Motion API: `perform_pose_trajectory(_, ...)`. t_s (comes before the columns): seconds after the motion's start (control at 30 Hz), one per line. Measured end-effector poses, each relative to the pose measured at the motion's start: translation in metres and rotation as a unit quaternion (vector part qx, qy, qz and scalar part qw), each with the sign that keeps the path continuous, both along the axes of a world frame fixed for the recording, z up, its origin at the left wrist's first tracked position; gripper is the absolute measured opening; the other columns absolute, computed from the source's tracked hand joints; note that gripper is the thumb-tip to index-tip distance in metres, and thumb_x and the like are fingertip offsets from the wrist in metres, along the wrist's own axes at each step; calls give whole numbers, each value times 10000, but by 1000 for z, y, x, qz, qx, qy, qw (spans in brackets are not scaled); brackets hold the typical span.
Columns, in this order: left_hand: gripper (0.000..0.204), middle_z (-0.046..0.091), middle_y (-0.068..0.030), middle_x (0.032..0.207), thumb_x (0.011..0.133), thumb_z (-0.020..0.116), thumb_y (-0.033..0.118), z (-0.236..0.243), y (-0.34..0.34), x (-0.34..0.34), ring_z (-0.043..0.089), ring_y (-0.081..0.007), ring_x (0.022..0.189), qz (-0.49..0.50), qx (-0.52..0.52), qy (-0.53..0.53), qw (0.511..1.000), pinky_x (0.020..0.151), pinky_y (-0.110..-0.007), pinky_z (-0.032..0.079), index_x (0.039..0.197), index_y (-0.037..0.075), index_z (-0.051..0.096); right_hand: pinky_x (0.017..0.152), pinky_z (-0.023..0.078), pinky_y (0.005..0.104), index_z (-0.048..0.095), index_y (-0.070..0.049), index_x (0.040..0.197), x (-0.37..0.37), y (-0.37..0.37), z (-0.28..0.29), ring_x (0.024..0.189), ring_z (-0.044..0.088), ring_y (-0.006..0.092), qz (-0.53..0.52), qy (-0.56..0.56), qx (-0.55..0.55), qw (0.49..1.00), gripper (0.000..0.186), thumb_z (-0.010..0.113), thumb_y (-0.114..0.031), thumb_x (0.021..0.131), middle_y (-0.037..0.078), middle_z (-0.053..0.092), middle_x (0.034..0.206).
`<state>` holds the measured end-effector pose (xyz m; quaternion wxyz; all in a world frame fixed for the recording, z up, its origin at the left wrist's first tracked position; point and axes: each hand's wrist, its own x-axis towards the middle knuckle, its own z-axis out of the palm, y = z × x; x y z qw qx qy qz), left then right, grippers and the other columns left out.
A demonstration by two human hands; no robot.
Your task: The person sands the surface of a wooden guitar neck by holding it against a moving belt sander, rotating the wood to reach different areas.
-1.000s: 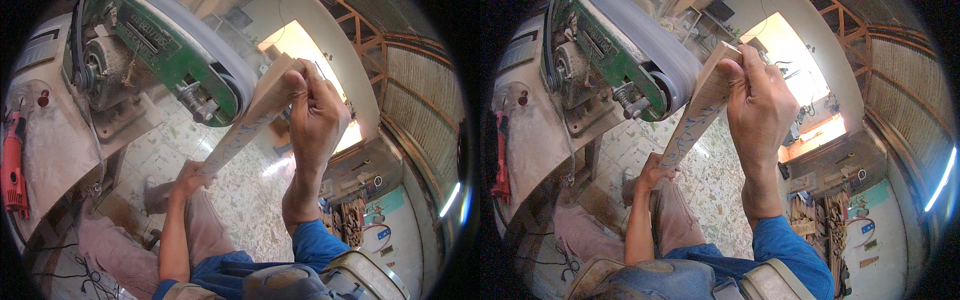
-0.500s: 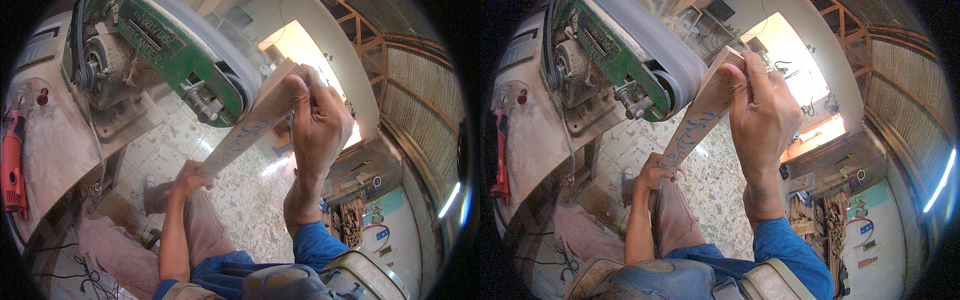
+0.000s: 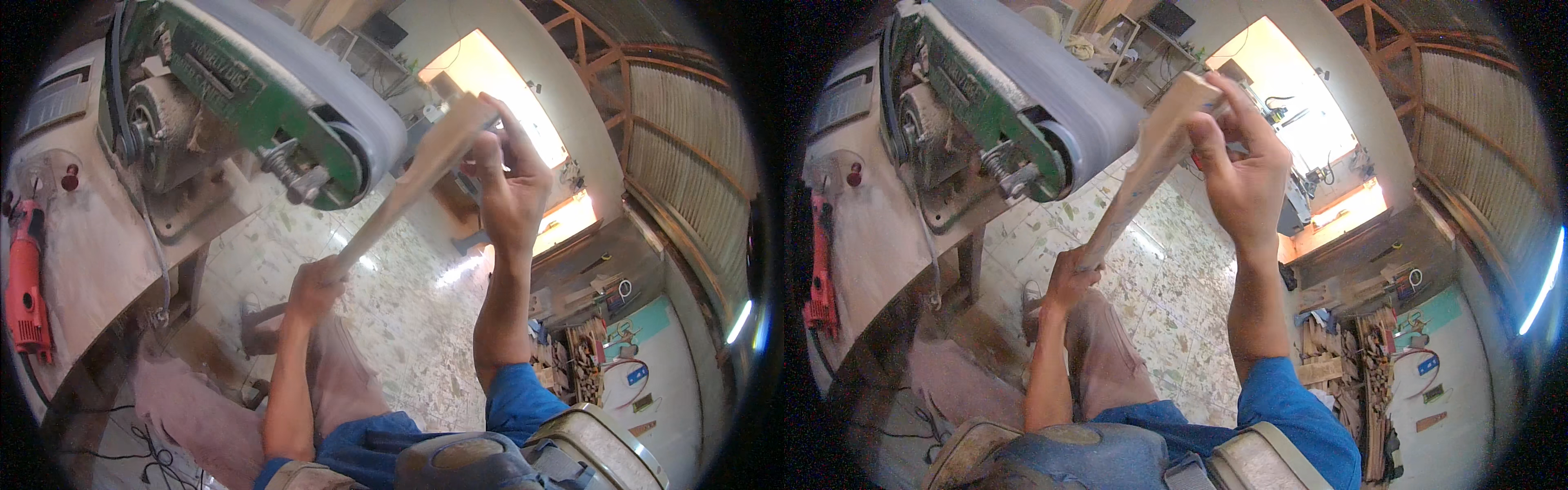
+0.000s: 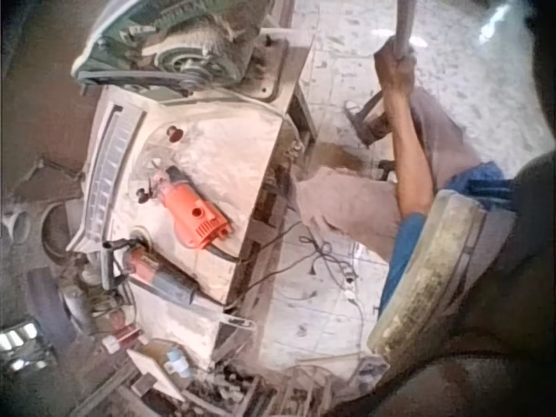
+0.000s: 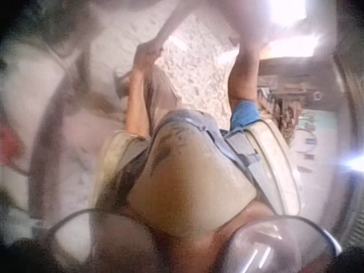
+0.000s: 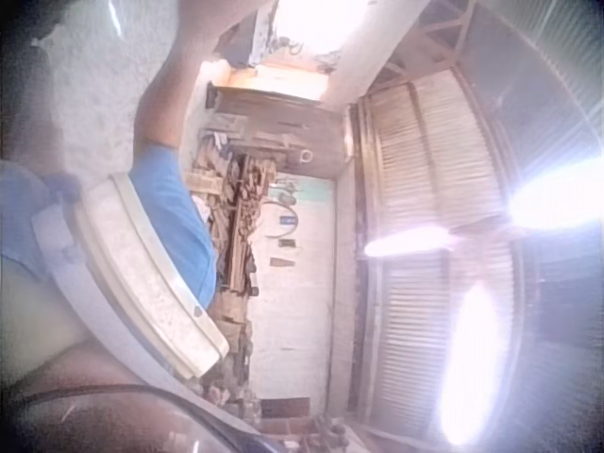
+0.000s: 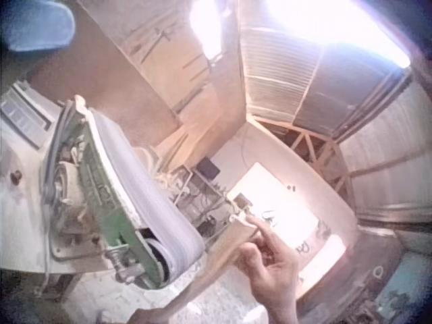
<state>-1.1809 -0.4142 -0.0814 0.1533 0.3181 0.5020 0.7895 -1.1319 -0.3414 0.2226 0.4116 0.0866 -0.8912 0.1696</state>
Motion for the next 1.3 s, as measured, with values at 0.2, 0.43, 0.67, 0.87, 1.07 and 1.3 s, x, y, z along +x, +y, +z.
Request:
perform_pose_trajectory(0.2,212,623,-218,851,752,628,79,51,-2,20,601,-478,851,334,-109,124,928,748,-516,473,938,3,560,946,517,351,480,9,1433,2,27,15,1139,604,219,164,16,-221,961,647,526,-490,1023,149,588,1265)
perform_pose_trajectory(0.43,205,582,-202,824,699,632,26,49,-2,24,593,-442,842,379,-108,107,913,725,-513,466,884,13,545,1017,483,375,461,48,1439,-7,30,11,1193,596,224,231,8,-218,948,634,533,-432,1032,160,594,1286)
perform_pose_trajectory(0.67,135,626,-210,805,740,622,22,52,-7,26,622,-458,795,302,-81,51,948,692,-497,490,866,18,572,950,484,299,602,5,1340,-19,19,16,1103,614,173,169,30,-144,974,563,602,-451,1010,129,646,1177)
perform_pose_trajectory(0.87,109,641,-223,766,760,625,36,44,-8,22,634,-460,763,290,-74,39,953,669,-498,495,862,13,593,902,495,301,650,-24,1297,-34,10,16,1029,622,151,155,31,-113,981,579,657,-500,967,87,686,1073)
perform_pose_trajectory(1.07,97,646,-226,751,776,630,65,39,-5,21,642,-457,758,272,-58,43,960,663,-492,502,853,13,601,874,511,301,651,-36,1304,-38,3,14,976,640,147,142,37,-69,987,542,672,-461,969,80,697,1046)
perform_pose_trajectory(1.3,77,645,-225,735,799,620,86,34,-1,21,643,-458,753,252,-74,41,964,663,-505,503,827,18,595,848,529,300,658,-31,1285,-36,2,8,934,659,148,117,30,-54,991,534,665,-464,973,112,702,1050)
